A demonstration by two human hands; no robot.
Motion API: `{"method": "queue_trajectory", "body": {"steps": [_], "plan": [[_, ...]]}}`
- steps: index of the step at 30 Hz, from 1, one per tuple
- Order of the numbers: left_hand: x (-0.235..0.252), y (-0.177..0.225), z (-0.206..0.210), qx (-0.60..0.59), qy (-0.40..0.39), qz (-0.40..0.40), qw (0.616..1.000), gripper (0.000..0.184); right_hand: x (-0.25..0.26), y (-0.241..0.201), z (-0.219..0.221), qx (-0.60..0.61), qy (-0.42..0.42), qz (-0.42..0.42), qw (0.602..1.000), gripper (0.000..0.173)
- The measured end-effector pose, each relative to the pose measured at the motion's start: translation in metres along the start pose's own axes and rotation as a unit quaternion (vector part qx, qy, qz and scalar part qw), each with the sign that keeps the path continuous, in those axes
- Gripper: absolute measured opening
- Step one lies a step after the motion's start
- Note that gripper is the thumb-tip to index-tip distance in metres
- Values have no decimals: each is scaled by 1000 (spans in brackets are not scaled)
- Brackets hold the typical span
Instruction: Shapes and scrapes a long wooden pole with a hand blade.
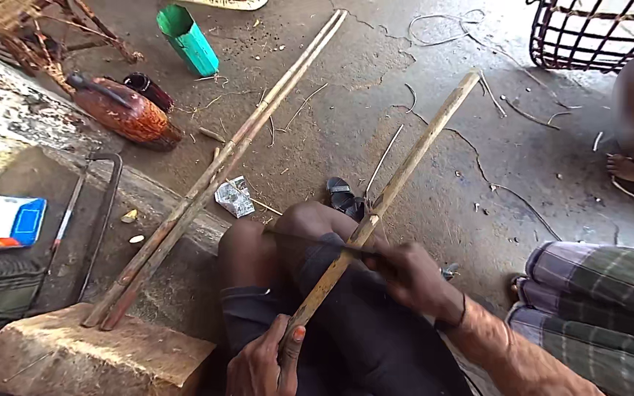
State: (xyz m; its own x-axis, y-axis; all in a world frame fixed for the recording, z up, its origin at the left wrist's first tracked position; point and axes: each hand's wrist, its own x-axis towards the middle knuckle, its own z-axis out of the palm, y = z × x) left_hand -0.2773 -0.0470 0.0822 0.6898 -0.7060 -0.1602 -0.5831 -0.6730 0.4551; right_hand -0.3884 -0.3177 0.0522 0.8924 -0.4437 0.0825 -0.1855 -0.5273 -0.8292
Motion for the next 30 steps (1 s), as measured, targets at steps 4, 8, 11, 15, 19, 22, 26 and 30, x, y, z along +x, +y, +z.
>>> {"method": "queue_trajectory", "body": {"steps": [4,8,11,15,19,22,26,30], "plan": [[-2,-11,2,-47,-25,-10,999,77,14,12,-8,108,82,80,988,30],[-2,-20,0,-63,-48,-4,997,79,17,27,-33,55,69,72,993,31],[2,-17,4,-47,-22,9,999,79,15,17,-25,67,40,78,994,25],[9,-16,3,-70,-36,16,997,77,5,13,-5,15,9,-3,1000,23],[10,-37,15,-170,-72,0,983,76,10,8,0,61,36,47,996,22],[17,-37,9,-181,-109,3,977,76,5,3,5,18,21,4,1000,18],[11,-44,14,-237,-111,-9,965,72,20,16,-7,115,86,72,987,30],[14,-45,7,-234,-134,-5,963,73,17,33,-30,56,84,68,993,29]]}}
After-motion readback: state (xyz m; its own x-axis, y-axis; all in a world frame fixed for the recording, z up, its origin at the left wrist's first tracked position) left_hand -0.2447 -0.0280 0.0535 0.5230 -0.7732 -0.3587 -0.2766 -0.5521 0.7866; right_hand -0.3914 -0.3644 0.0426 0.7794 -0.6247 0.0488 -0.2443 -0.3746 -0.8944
